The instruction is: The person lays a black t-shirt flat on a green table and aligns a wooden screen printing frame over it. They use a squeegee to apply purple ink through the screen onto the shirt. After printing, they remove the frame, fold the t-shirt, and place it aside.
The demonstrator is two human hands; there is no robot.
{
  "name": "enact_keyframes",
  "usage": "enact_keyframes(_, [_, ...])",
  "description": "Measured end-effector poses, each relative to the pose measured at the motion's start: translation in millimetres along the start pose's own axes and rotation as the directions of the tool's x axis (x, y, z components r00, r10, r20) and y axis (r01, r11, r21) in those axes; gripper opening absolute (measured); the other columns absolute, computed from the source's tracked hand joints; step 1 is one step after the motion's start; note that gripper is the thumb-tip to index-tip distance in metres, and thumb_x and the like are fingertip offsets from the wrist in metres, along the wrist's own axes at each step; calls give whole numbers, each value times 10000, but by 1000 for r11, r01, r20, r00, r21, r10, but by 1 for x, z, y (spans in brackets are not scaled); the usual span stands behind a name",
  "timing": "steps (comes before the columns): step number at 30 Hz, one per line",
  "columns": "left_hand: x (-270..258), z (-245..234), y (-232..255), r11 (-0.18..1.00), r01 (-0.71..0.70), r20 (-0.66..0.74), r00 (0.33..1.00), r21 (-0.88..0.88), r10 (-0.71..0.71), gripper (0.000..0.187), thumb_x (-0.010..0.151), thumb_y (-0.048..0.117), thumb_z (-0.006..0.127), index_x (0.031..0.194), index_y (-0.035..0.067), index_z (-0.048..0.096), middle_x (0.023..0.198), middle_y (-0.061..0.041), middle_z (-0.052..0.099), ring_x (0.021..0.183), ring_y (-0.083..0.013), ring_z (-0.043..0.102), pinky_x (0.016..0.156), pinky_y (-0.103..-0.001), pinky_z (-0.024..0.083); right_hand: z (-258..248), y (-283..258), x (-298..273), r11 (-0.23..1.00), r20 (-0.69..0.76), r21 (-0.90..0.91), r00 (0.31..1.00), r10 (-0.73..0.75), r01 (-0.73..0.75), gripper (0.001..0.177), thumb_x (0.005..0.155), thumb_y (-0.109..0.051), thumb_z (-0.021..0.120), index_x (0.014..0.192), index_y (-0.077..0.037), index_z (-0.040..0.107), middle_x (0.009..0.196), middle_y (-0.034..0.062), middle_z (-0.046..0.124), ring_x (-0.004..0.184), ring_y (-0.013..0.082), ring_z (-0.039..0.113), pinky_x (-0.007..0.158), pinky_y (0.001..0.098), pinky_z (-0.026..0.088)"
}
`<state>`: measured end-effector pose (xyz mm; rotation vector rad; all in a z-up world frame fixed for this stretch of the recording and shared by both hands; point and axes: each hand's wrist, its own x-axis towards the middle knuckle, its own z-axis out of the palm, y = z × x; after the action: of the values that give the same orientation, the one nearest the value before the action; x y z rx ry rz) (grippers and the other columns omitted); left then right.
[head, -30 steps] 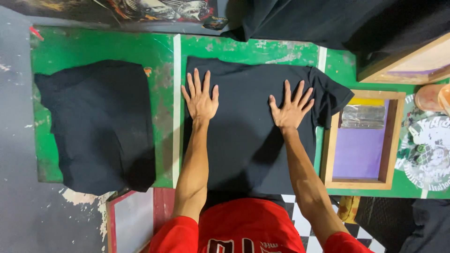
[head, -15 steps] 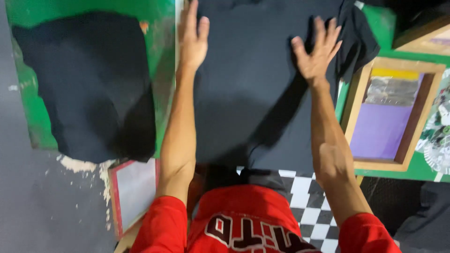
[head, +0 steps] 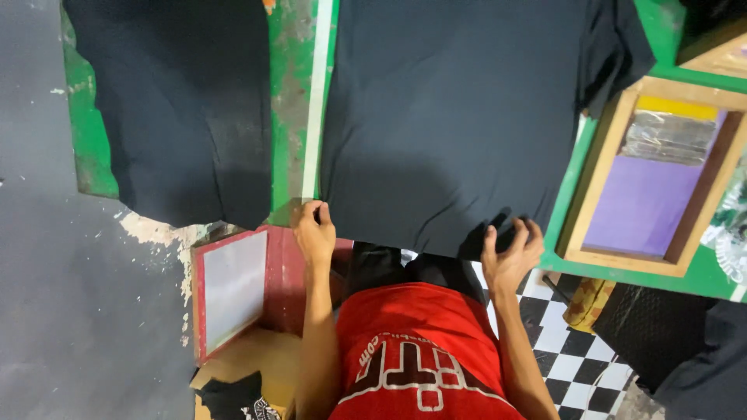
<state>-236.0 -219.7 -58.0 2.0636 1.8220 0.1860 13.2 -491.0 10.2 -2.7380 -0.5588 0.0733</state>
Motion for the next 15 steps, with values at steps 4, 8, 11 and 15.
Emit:
enact_keyframes(4, [5,-4,-11,1000,21,58,998,12,-22,103,957,337,655,1006,269,715,942,-49,745,930,-362,715,864,-504,557,6,14,-14,1000,-43,11,999,-12,13,410,944,-426,735,1238,-168,610,1269,120,539,1150,378,588,893,547,512])
enact_keyframes(8, [19,0,59,987,-158,-33,987,-1,158,186,887,289,724,1068,245,719,1034,-32,697,1016,-316,676,918,-438,526,22,26,-24,992,-104,67,988,113,-107,285,924,-386,752,1076,-162,662,1059,130,582,949,382,640,830,496,523])
enact_keyframes(11, [31,26,142,897,-431,-82,902,-102,424,200,867,195,741,1066,190,721,1017,-78,662,983,-333,672,885,-436,534,24,19,-32,961,-91,121,962,258,-247,259,929,-361,749,1011,-134,656,937,131,590,852,388,654,783,473,530])
enact_keyframes(15, [49,51,304,678,-688,-78,714,-259,696,125,926,185,680,1047,172,652,965,-84,615,927,-359,677,794,-480,564,44,18,-38,909,-162,144,897,412,-391,262,939,-356,732,933,-109,644,856,136,585,779,393,643,732,472,527])
